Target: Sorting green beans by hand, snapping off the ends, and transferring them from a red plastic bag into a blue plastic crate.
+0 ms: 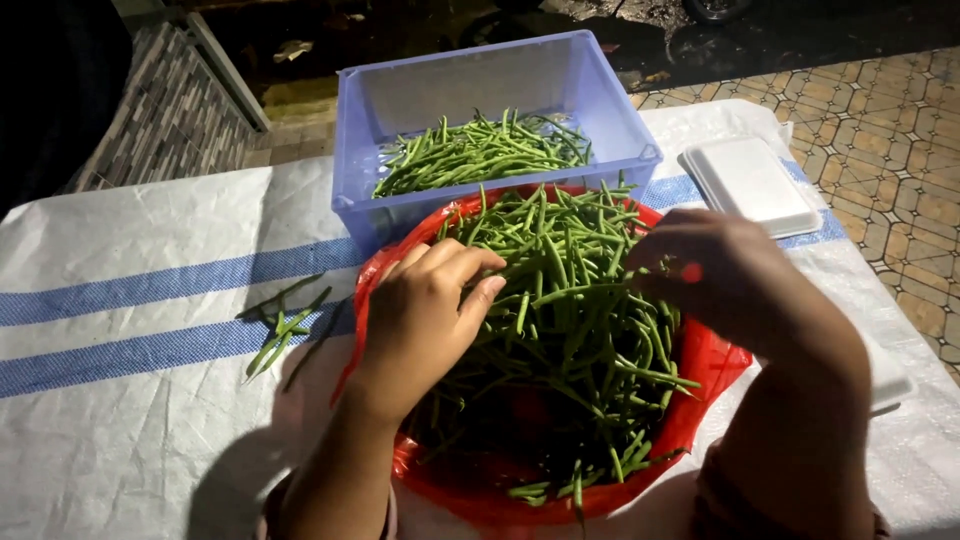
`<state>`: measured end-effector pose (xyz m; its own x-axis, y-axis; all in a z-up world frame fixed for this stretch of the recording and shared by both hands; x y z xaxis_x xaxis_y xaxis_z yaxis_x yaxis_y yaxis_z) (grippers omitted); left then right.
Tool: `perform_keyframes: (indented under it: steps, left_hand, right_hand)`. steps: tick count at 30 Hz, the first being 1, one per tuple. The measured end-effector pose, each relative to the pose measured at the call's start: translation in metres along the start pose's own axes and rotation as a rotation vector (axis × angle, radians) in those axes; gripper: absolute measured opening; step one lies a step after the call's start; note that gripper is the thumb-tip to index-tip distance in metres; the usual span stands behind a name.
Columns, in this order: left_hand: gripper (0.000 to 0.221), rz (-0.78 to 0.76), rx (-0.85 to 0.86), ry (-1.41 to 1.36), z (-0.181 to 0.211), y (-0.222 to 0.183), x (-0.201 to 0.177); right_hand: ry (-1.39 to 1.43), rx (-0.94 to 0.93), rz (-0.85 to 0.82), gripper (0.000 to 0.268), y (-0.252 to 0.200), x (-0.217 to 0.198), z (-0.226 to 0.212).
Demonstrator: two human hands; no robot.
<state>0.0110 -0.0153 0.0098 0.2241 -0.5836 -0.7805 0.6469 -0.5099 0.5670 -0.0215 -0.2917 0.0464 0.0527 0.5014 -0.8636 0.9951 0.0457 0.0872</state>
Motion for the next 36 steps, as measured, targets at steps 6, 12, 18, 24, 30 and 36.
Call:
perform_keyframes:
  steps: [6,12,18,24,30,36]
  left_hand:
    - [0.008,0.124,0.047,-0.046,0.009,0.004,-0.014]
    - [0.046,0.186,0.074,-0.365,0.029,0.008,-0.025]
    - [0.043,0.006,0.002,-0.742,0.043,0.003,-0.014]
    - [0.025,0.008,-0.139,-0.797,0.042,0.003,-0.022]
    - [0.015,0.015,-0.251,-0.691,0.040,0.004,-0.021]
    - [0.011,0.036,-0.264,-0.681,0.038,0.003,-0.018]
  right_hand:
    - [-0.096,-0.244,-0.005,0.009,0.004,0.015,-0.007]
    - [-0.138,-0.491,0.317,0.007,-0.010,0.000,-0.037]
    - [-0.223,-0.630,0.524,0.009,-0.016,0.015,-0.063]
    - [-0.097,-0.463,0.537,0.037,-0.020,-0.009,-0.021]
    - [-0.168,-0.116,0.306,0.018,-0.009,-0.013,0.016]
    - [-0.072,-0.358,0.138,0.018,0.008,0.011,-0.006]
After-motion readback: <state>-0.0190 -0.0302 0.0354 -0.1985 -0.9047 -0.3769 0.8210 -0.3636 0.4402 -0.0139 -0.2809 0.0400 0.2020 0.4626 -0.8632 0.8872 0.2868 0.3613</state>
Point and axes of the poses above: each hand's wrist, its own y-axis towards the middle knuckle, its own x-axis out of the palm, z = x × y, the point moved 2 cm from there along y, towards the middle knuckle, and after that the axes turned 8 degrees about x, right-handed, at the moved point
